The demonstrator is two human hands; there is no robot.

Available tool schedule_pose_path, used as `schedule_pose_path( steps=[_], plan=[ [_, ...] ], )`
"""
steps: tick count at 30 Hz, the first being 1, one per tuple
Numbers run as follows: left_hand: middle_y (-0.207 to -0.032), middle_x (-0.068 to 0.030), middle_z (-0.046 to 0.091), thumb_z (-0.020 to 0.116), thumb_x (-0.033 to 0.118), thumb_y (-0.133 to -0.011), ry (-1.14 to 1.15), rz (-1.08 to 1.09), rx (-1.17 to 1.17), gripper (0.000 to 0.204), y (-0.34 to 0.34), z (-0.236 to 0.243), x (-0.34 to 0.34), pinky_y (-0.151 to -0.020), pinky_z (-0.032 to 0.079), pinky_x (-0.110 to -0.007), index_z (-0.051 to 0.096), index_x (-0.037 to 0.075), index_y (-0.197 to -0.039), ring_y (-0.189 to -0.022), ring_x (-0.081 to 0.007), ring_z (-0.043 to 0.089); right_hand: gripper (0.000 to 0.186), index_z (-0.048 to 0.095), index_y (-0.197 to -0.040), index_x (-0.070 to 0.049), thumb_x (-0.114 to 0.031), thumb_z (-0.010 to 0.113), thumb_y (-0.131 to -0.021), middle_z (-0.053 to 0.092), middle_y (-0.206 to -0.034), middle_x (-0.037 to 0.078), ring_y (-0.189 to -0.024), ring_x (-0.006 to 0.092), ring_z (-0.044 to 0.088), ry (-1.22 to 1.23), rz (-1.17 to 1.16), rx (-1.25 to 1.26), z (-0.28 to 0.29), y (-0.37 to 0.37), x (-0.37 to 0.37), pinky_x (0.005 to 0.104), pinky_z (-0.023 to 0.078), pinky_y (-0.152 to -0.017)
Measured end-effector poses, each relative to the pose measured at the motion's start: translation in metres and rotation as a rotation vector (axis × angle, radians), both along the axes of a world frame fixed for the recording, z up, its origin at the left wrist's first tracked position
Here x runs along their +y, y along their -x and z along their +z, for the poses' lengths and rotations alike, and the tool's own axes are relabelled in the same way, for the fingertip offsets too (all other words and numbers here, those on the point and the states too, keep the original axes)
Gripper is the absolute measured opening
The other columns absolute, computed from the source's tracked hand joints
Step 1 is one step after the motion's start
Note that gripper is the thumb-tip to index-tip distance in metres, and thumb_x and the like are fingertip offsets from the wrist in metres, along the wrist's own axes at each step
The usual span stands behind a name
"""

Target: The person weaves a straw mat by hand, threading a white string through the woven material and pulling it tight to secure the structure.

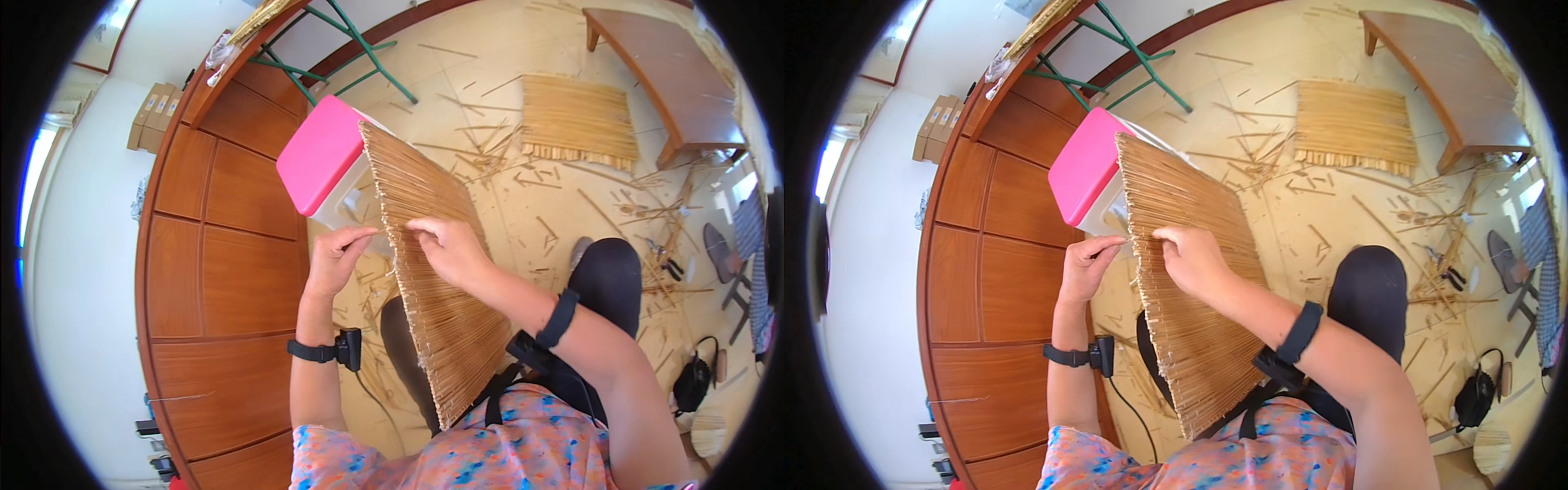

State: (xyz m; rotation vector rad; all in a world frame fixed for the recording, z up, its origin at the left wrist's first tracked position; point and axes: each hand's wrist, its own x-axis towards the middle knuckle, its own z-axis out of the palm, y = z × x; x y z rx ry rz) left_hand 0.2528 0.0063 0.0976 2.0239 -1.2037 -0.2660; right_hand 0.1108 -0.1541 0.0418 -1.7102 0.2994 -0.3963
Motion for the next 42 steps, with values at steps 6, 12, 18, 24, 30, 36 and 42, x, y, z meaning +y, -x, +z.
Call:
schedule_pose_path(
  steps=[6, 12, 18, 24, 30, 36, 42],
  plan=[
    [-0.068, 0.0021, 0.056, 0.058, 0.0, -0.088, 0.098, 0.258, 0.421, 0.013, -0.002, -0.022, 0.023, -0.051, 0.035, -0.018, 0.067, 0.002, -0.096, -0.056, -0.0052, 0.047, 0.028, 0.063, -0.104, 0.004, -0.017, 0.053, -0.087, 0.063, -0.101, 0.024, -0.094, 0.0379, 0.061, -0.061, -0.195, -0.126, -0.001, 0.004, 0.008, 0.0402, 0.048, -0.084],
    [-0.097, -0.0025, 0.056, 0.051, 0.014, -0.095, 0.59, 0.396, 1.006, 0.009, 0.073, -0.025, -0.026, -0.083, 0.044, -0.033, 0.055, 0.006, -0.096, -0.093, -0.0159, 0.053, 0.089, 0.03, -0.136, 0.008, -0.037, 0.072, -0.072, 0.037, -0.134, 0.026, -0.126, 0.0385, 0.037, 0.061, -0.01, 0.126, 0.014, 0.024, 0.012, 0.0412, 0.032, -0.105],
    [-0.101, -0.005, 0.053, 0.05, 0.013, -0.094, 0.887, 0.297, 1.24, 0.009, 0.119, -0.027, -0.049, -0.097, 0.036, -0.033, 0.053, 0.005, -0.098, -0.104, -0.0191, 0.049, 0.084, 0.028, -0.137, 0.008, -0.022, 0.068, -0.069, 0.039, -0.134, 0.026, -0.126, 0.0358, 0.04, -0.105, 0.049, 0.008, 0.006, 0.025, -0.002, 0.0375, 0.033, -0.105],
    [-0.129, -0.0094, 0.05, 0.05, 0.018, -0.095, 0.95, 0.185, 1.373, 0.007, 0.136, -0.038, -0.082, -0.099, 0.036, -0.046, 0.051, 0.012, -0.093, -0.121, -0.0222, 0.044, 0.076, 0.029, -0.14, 0.001, -0.011, 0.059, -0.071, 0.047, -0.128, 0.018, -0.115, 0.0231, 0.048, -0.401, 0.146, 0.026, 0.02, 0.043, -0.04, 0.0323, 0.042, -0.093],
    [-0.126, -0.005, 0.052, 0.046, 0.018, -0.098, 0.825, 0.247, 1.483, 0.011, 0.188, -0.045, -0.084, -0.096, 0.039, -0.04, 0.052, 0.01, -0.096, -0.116, -0.0162, 0.048, 0.069, 0.03, -0.139, 0.0, -0.011, 0.059, -0.077, 0.05, -0.118, 0.016, -0.104, 0.0199, 0.05, -0.384, 0.03, 0.255, 0.042, 0.086, -0.047, 0.0309, 0.042, -0.087],
    [-0.117, -0.0023, 0.058, 0.053, 0.019, -0.095, 0.661, 0.172, 1.241, 0.014, 0.151, -0.043, -0.057, -0.085, 0.042, -0.029, 0.057, 0.007, -0.099, -0.104, -0.0097, 0.051, 0.057, 0.04, -0.13, 0.004, -0.007, 0.058, -0.076, 0.053, -0.113, 0.017, -0.102, 0.0209, 0.052, -0.22, 0.002, 0.323, 0.04, 0.085, -0.06, 0.0303, 0.041, -0.089],
    [-0.087, -0.0007, 0.062, 0.055, 0.012, -0.092, 0.779, 0.246, 0.864, 0.01, 0.087, -0.02, -0.017, -0.071, 0.041, -0.022, 0.06, 0.004, -0.095, -0.079, -0.0072, 0.055, 0.048, 0.044, -0.123, 0.004, -0.002, 0.058, -0.077, 0.057, -0.112, 0.014, -0.105, 0.0176, 0.054, -0.065, 0.055, 0.44, 0.052, 0.072, -0.071, 0.0287, 0.042, -0.09]
  ],
)
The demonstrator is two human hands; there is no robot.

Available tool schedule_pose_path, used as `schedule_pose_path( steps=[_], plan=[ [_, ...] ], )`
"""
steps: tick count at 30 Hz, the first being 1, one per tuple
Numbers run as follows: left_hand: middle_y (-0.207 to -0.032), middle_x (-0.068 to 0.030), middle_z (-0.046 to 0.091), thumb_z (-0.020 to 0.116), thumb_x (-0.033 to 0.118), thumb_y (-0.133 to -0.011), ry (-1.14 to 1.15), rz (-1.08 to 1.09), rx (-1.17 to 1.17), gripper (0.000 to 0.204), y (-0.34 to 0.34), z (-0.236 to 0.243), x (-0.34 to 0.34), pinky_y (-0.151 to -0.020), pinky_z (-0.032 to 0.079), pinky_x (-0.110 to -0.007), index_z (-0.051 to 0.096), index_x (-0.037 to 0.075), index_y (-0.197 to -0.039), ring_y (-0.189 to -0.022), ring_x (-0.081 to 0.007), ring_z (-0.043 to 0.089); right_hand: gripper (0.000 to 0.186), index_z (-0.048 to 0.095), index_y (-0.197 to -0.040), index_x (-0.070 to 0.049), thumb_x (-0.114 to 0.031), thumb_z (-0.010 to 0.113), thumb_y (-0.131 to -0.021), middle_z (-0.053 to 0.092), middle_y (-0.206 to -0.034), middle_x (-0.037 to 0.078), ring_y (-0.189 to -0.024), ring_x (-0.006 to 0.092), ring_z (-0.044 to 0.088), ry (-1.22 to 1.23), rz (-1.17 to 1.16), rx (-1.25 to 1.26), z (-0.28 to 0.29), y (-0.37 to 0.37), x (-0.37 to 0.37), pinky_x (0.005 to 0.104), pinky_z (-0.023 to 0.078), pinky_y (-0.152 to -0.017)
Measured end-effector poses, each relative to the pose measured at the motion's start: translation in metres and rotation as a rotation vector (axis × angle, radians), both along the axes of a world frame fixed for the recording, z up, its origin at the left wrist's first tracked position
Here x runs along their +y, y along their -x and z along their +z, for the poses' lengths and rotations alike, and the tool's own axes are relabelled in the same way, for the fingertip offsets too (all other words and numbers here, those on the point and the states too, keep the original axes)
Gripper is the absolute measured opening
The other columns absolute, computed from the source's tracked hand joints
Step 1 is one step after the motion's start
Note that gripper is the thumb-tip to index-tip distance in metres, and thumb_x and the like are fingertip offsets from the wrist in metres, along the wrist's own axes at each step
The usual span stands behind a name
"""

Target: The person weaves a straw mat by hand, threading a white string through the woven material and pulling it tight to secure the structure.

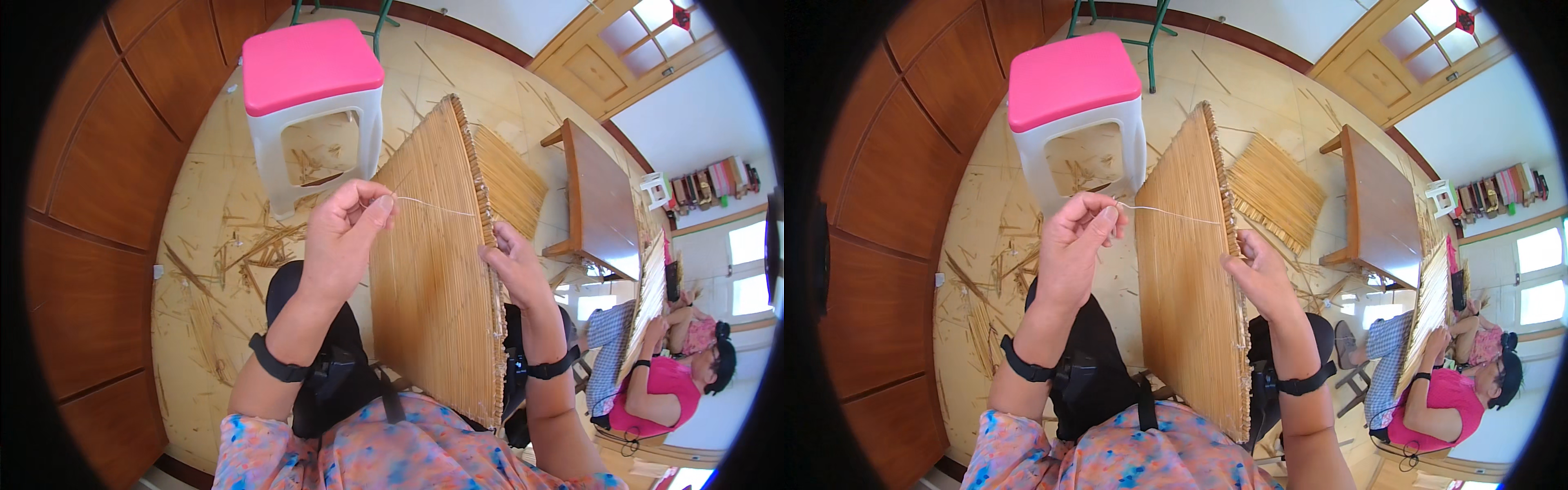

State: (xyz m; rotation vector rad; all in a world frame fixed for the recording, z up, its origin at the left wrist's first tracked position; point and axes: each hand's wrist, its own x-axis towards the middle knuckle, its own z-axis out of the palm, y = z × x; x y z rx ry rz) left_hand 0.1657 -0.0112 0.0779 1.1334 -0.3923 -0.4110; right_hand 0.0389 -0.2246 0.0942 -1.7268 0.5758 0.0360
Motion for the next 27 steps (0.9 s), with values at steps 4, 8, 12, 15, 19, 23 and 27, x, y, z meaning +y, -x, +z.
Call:
schedule_pose_path(
  steps=[4, 8, 12, 15, 19, 23, 27],
  plan=[
    [-0.073, 0.0011, 0.059, 0.056, 0.007, -0.09, -0.139, -0.039, -0.106, 0.007, -0.003, 0.006, -0.012, -0.055, 0.04, -0.02, 0.06, 0.001, -0.091, -0.063, -0.0046, 0.053, 0.047, 0.045, -0.126, 0.005, -0.003, 0.057, -0.081, 0.058, -0.115, 0.01, -0.105, 0.0159, 0.055, -0.048, -0.145, -0.086, -0.007, -0.005, 0.009, 0.0287, 0.041, -0.092],
    [-0.062, -0.0056, 0.058, 0.058, 0.007, -0.087, -0.395, -0.088, -0.395, 0.006, 0.001, -0.002, -0.036, -0.05, 0.041, -0.025, 0.061, 0.002, -0.091, -0.052, -0.0128, 0.053, 0.046, 0.047, -0.126, 0.005, -0.005, 0.057, -0.081, 0.057, -0.117, 0.009, -0.106, 0.0155, 0.053, -0.057, -0.168, -0.115, -0.007, -0.005, 0.014, 0.0276, 0.04, -0.093],
    [-0.066, -0.0128, 0.06, 0.059, 0.01, -0.086, -0.579, -0.063, -0.621, 0.005, 0.007, -0.016, -0.049, -0.05, 0.045, -0.034, 0.058, 0.006, -0.089, -0.055, -0.0282, 0.059, 0.05, 0.046, -0.128, 0.006, -0.002, 0.055, -0.08, 0.056, -0.12, 0.01, -0.11, 0.0165, 0.053, -0.124, -0.185, -0.149, -0.011, -0.003, 0.013, 0.0286, 0.038, -0.096],
    [-0.068, -0.0118, 0.062, 0.059, 0.013, -0.086, -0.678, -0.059, -0.71, 0.007, 0.008, -0.02, -0.054, -0.052, 0.046, -0.038, 0.056, 0.007, -0.086, -0.06, -0.0306, 0.061, 0.052, 0.046, -0.128, 0.006, -0.004, 0.057, -0.078, 0.056, -0.12, 0.01, -0.11, 0.0172, 0.053, -0.133, -0.207, -0.158, -0.014, -0.002, 0.012, 0.0293, 0.038, -0.097],
    [-0.07, -0.0107, 0.062, 0.059, 0.013, -0.085, -0.69, -0.054, -0.733, 0.007, 0.005, -0.02, -0.055, -0.053, 0.046, -0.041, 0.054, 0.008, -0.085, -0.061, -0.0314, 0.061, 0.05, 0.049, -0.124, 0.007, -0.006, 0.058, -0.077, 0.056, -0.119, 0.01, -0.111, 0.0178, 0.052, -0.195, -0.194, -0.16, -0.018, 0.001, 0.007, 0.0293, 0.037, -0.098],
    [-0.07, -0.0106, 0.062, 0.058, 0.013, -0.085, -0.685, -0.054, -0.726, 0.007, 0.002, -0.022, -0.054, -0.053, 0.046, -0.041, 0.054, 0.008, -0.084, -0.061, -0.0316, 0.061, 0.048, 0.051, -0.122, 0.007, -0.005, 0.056, -0.076, 0.057, -0.117, 0.01, -0.11, 0.0178, 0.052, -0.198, -0.211, -0.135, -0.006, 0.0, 0.013, 0.0294, 0.036, -0.099],
    [-0.071, -0.0121, 0.063, 0.059, 0.011, -0.084, -0.668, -0.082, -0.703, 0.005, 0.002, -0.028, -0.054, -0.054, 0.047, -0.04, 0.058, 0.006, -0.085, -0.063, -0.0321, 0.061, 0.051, 0.051, -0.123, 0.007, -0.004, 0.055, -0.074, 0.057, -0.12, 0.011, -0.112, 0.0182, 0.052, -0.171, -0.22, -0.134, -0.008, 0.0, 0.011, 0.0296, 0.036, -0.099]
  ],
)
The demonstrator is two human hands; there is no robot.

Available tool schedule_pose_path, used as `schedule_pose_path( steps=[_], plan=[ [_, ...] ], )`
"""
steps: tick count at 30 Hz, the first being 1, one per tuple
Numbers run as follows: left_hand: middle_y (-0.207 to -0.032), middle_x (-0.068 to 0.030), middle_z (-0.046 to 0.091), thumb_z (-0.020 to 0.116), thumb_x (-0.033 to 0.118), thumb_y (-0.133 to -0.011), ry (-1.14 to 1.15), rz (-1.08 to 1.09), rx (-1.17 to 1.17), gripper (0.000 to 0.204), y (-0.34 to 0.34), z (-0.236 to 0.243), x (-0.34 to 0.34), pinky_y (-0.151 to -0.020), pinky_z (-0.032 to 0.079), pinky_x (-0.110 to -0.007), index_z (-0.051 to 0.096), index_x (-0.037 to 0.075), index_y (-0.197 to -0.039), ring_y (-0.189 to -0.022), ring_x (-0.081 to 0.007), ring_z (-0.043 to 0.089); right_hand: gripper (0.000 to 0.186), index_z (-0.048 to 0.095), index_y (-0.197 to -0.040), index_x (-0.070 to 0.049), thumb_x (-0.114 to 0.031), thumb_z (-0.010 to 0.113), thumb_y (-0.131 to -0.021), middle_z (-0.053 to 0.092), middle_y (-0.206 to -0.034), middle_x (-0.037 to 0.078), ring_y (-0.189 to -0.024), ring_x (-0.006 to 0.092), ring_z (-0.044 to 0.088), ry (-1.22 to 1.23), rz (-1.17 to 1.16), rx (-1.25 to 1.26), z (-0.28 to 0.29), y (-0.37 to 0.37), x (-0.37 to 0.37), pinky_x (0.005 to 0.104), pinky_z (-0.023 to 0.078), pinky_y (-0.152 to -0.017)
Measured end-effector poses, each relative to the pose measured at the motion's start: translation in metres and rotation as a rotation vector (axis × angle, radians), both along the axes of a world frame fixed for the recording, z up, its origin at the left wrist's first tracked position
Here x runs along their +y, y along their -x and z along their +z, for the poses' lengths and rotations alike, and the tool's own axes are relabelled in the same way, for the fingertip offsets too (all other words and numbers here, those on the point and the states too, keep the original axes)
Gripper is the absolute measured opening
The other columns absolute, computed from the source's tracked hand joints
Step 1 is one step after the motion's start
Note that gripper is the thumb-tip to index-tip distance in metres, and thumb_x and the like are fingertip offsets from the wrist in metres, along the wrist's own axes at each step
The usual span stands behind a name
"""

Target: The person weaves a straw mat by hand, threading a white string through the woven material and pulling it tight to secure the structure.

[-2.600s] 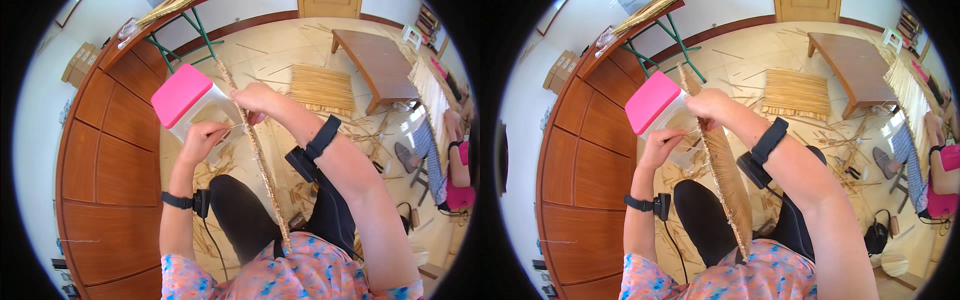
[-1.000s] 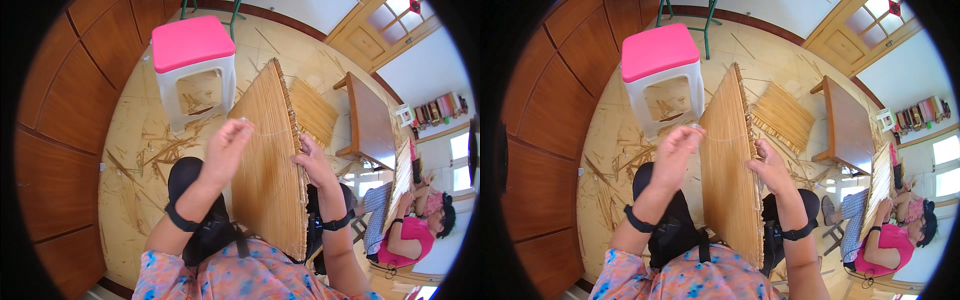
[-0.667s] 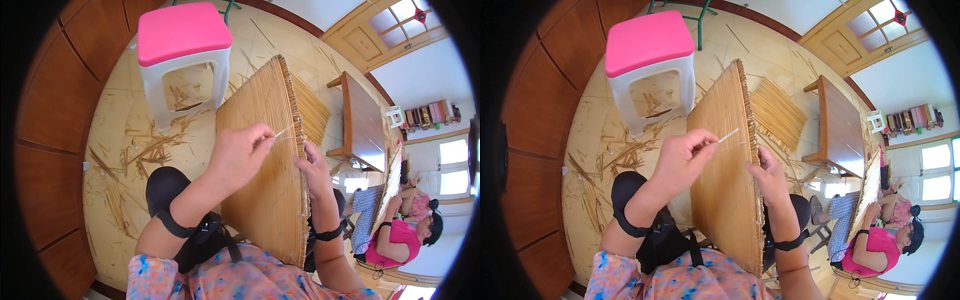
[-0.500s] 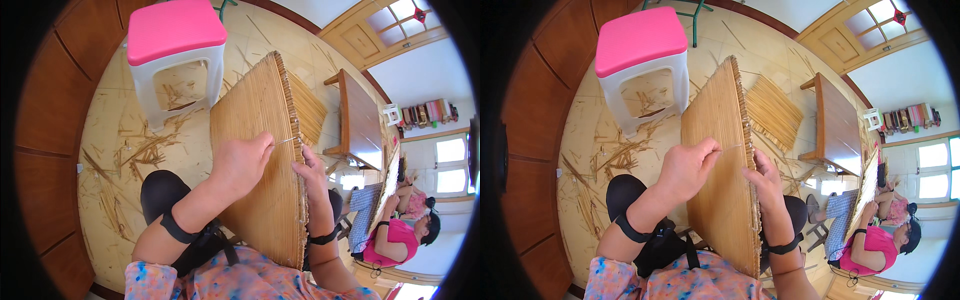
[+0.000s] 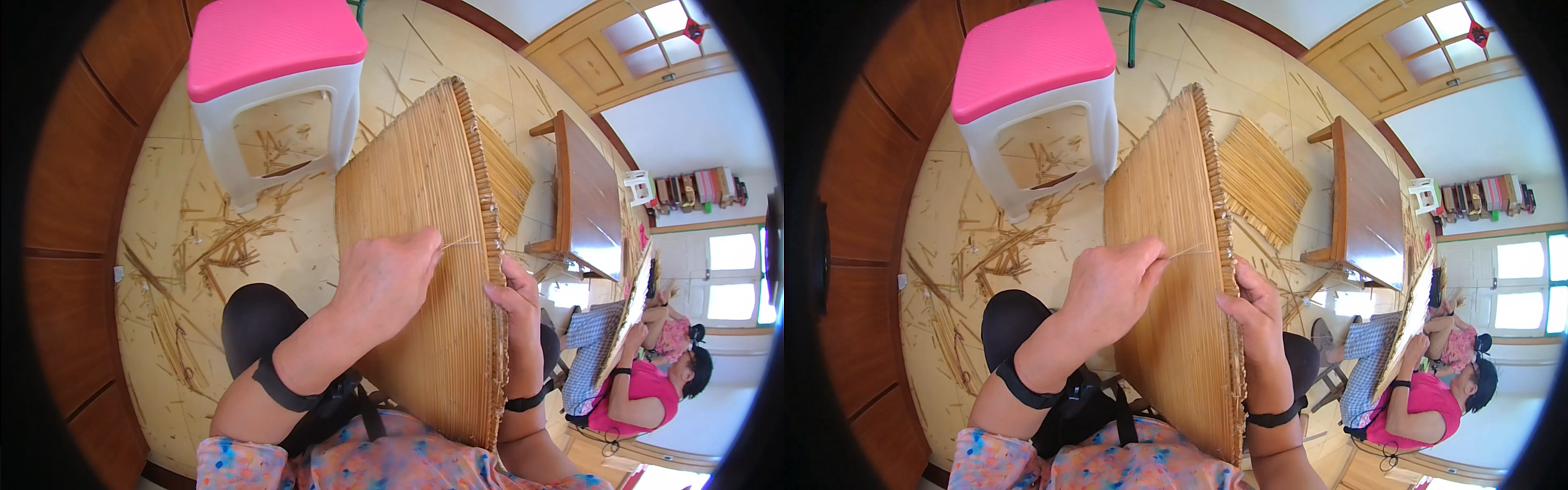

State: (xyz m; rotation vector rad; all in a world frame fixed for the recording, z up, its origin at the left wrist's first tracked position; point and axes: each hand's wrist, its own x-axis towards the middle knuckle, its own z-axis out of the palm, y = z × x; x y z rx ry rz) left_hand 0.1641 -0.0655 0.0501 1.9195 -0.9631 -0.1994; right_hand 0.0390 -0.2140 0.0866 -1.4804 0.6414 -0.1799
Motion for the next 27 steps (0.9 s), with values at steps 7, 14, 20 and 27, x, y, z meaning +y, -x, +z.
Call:
schedule_pose_path(
  steps=[7, 14, 20, 27],
  plan=[
    [-0.074, -0.0128, 0.065, 0.061, 0.008, -0.081, 0.05, -0.047, 0.0, 0.011, 0.0036, -0.0005, -0.002, -0.057, 0.049, -0.038, 0.067, 0.007, -0.091, -0.065, -0.031, 0.063, 0.058, 0.049, -0.127, 0.008, -0.001, 0.053, -0.07, 0.053, -0.127, 0.013, -0.121, 0.0212, 0.047, -0.024, 0.03, -0.014, -0.0066, 0.0047, -0.0062, 0.0309, 0.031, -0.104],
    [-0.077, -0.0122, 0.066, 0.063, 0.006, -0.079, 0.065, -0.06, -0.031, 0.014, 0.0022, 0.0046, 0.0012, -0.055, 0.05, -0.036, 0.068, 0.007, -0.092, -0.065, -0.0296, 0.063, 0.061, 0.048, -0.128, 0.008, -0.001, 0.053, -0.068, 0.052, -0.129, 0.013, -0.122, 0.0217, 0.046, -0.041, 0.044, -0.02, -0.0061, 0.0039, -0.007, 0.032, 0.03, -0.105],
    [-0.077, -0.0113, 0.066, 0.063, 0.006, -0.078, 0.085, -0.051, -0.043, 0.015, 0.0035, 0.0053, 0.0011, -0.055, 0.05, -0.036, 0.068, 0.006, -0.092, -0.065, -0.0291, 0.064, 0.062, 0.047, -0.128, 0.008, -0.002, 0.054, -0.067, 0.053, -0.127, 0.013, -0.12, 0.0212, 0.047, -0.054, 0.062, -0.032, -0.0058, 0.0038, -0.0073, 0.0316, 0.031, -0.104],
    [-0.077, -0.0115, 0.066, 0.064, 0.005, -0.078, 0.084, -0.042, -0.047, 0.014, 0.0034, 0.0069, 0.0013, -0.054, 0.05, -0.035, 0.068, 0.006, -0.092, -0.064, -0.0289, 0.064, 0.061, 0.047, -0.128, 0.008, -0.002, 0.053, -0.069, 0.053, -0.126, 0.012, -0.119, 0.0207, 0.048, -0.076, 0.064, -0.041, -0.0042, 0.0031, -0.0056, 0.0311, 0.032, -0.104]
  ],
)
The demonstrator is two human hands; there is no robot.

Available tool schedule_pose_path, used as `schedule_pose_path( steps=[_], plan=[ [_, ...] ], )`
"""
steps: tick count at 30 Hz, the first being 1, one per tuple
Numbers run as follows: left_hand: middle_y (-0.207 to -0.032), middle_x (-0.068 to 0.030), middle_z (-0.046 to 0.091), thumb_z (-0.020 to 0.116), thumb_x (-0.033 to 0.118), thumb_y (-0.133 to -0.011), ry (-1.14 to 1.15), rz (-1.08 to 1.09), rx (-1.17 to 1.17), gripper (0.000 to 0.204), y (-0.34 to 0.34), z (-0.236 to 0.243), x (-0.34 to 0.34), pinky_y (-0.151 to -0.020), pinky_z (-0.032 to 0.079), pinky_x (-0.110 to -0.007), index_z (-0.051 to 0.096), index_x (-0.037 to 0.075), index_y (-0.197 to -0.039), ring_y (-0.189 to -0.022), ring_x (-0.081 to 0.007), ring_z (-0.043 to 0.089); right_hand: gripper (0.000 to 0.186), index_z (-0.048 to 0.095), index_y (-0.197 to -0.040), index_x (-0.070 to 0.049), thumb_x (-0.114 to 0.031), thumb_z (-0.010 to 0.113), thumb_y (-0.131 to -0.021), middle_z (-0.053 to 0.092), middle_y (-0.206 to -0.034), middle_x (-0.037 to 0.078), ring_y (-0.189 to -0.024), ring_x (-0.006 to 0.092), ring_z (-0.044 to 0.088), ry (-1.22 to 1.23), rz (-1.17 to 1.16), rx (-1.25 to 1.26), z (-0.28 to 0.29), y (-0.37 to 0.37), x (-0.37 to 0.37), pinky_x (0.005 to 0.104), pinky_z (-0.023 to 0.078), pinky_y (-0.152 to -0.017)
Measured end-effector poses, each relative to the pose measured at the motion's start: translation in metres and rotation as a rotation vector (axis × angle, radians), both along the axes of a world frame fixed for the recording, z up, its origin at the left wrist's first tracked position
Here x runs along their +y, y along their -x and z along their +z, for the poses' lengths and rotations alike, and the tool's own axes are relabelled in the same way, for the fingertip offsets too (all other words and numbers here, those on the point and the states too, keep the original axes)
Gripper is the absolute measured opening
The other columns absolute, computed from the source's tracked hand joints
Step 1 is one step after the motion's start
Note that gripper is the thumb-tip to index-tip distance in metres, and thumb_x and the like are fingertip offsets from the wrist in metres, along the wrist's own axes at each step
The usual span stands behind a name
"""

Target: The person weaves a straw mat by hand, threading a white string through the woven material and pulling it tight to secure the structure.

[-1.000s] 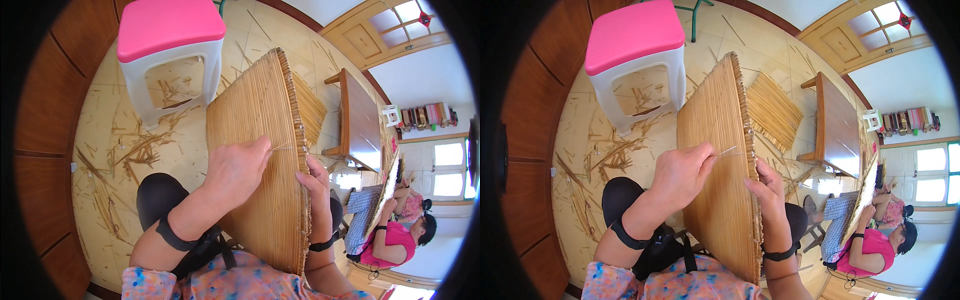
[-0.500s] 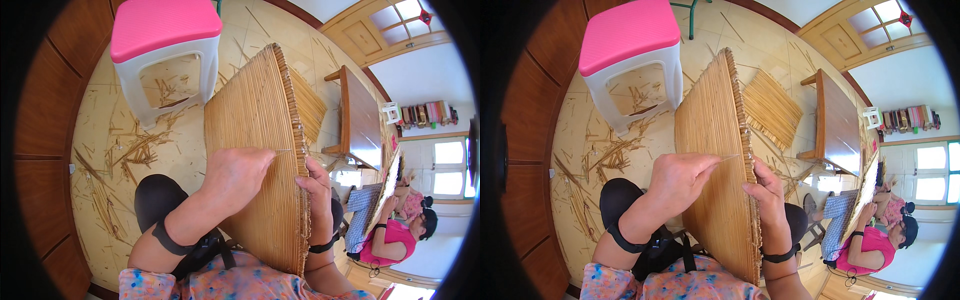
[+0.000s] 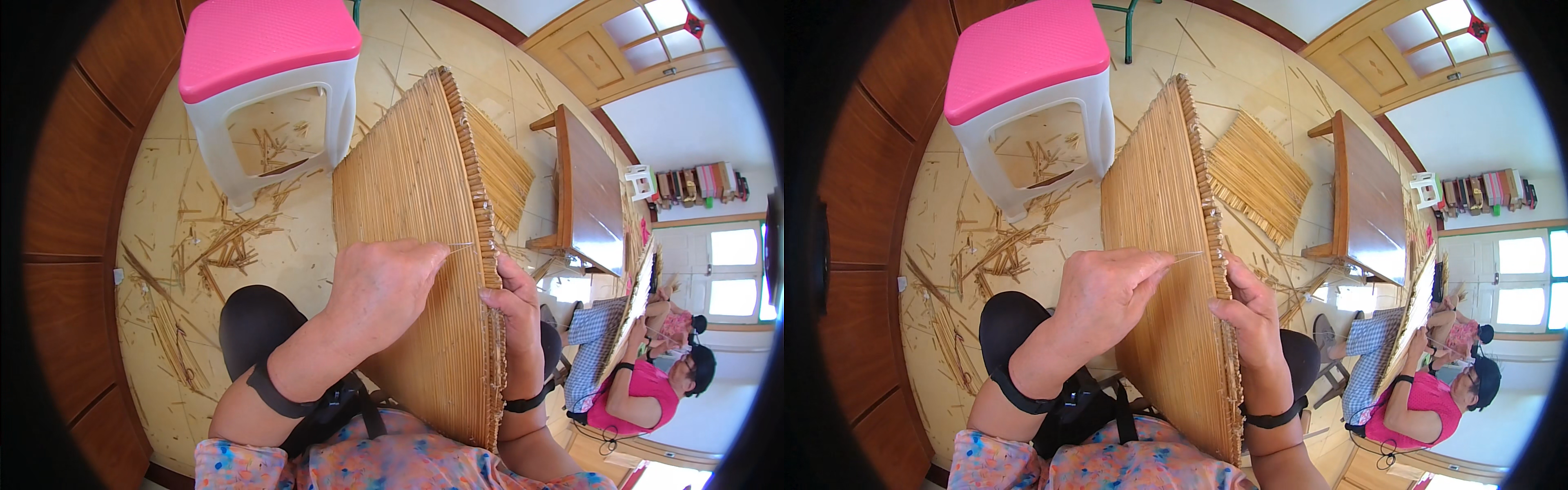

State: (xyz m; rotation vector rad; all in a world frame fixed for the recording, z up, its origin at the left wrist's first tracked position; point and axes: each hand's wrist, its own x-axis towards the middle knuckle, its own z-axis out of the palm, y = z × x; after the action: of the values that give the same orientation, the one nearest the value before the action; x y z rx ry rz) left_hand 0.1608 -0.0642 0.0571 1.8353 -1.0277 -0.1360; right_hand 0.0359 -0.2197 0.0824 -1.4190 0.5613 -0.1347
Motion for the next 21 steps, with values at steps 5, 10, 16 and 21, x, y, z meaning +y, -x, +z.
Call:
schedule_pose_path(
  steps=[5, 10, 16, 21],
  plan=[
    [-0.076, -0.012, 0.066, 0.064, 0.006, -0.078, 0.001, 0.012, -0.017, 0.013, -0.002, -0.001, 0.0, -0.054, 0.05, -0.035, 0.068, 0.006, -0.09, -0.063, -0.0292, 0.063, 0.061, 0.046, -0.128, 0.008, -0.002, 0.055, -0.069, 0.053, -0.126, 0.012, -0.12, 0.0208, 0.047, -0.01, 0.002, -0.004, 0.0, -0.001, 0.0, 0.0314, 0.032, -0.104],
    [-0.077, -0.0127, 0.066, 0.064, 0.004, -0.078, -0.027, -0.006, -0.014, 0.013, -0.006, 0.003, 0.001, -0.055, 0.05, -0.035, 0.068, 0.006, -0.09, -0.066, -0.0292, 0.064, 0.061, 0.045, -0.129, 0.008, -0.005, 0.057, -0.071, 0.049, -0.13, 0.013, -0.123, 0.0214, 0.045, 0.008, 0.035, -0.003, 0.0, 0.001, 0.0, 0.0321, 0.031, -0.105],
    [-0.073, -0.0132, 0.062, 0.062, 0.007, -0.079, -0.036, 0.009, -0.022, 0.011, -0.012, 0.011, 0.016, -0.054, 0.047, -0.038, 0.066, 0.008, -0.089, -0.066, -0.0306, 0.062, 0.06, 0.041, -0.134, 0.006, -0.013, 0.06, -0.08, 0.041, -0.137, 0.013, -0.127, 0.0223, 0.039, -0.079, 0.163, -0.095, -0.012, -0.003, 0.007, 0.0337, 0.031, -0.105],
    [-0.078, -0.0146, 0.065, 0.064, 0.006, -0.081, -0.174, 0.059, -0.007, 0.01, -0.008, 0.025, 0.047, -0.057, 0.048, -0.033, 0.067, 0.004, -0.09, -0.067, -0.0293, 0.064, 0.061, 0.04, -0.137, -0.002, -0.017, 0.063, -0.083, 0.035, -0.144, 0.014, -0.132, 0.0233, 0.035, -0.001, 0.238, -0.112, -0.021, -0.011, 0.034, 0.0348, 0.031, -0.105]
  ],
)
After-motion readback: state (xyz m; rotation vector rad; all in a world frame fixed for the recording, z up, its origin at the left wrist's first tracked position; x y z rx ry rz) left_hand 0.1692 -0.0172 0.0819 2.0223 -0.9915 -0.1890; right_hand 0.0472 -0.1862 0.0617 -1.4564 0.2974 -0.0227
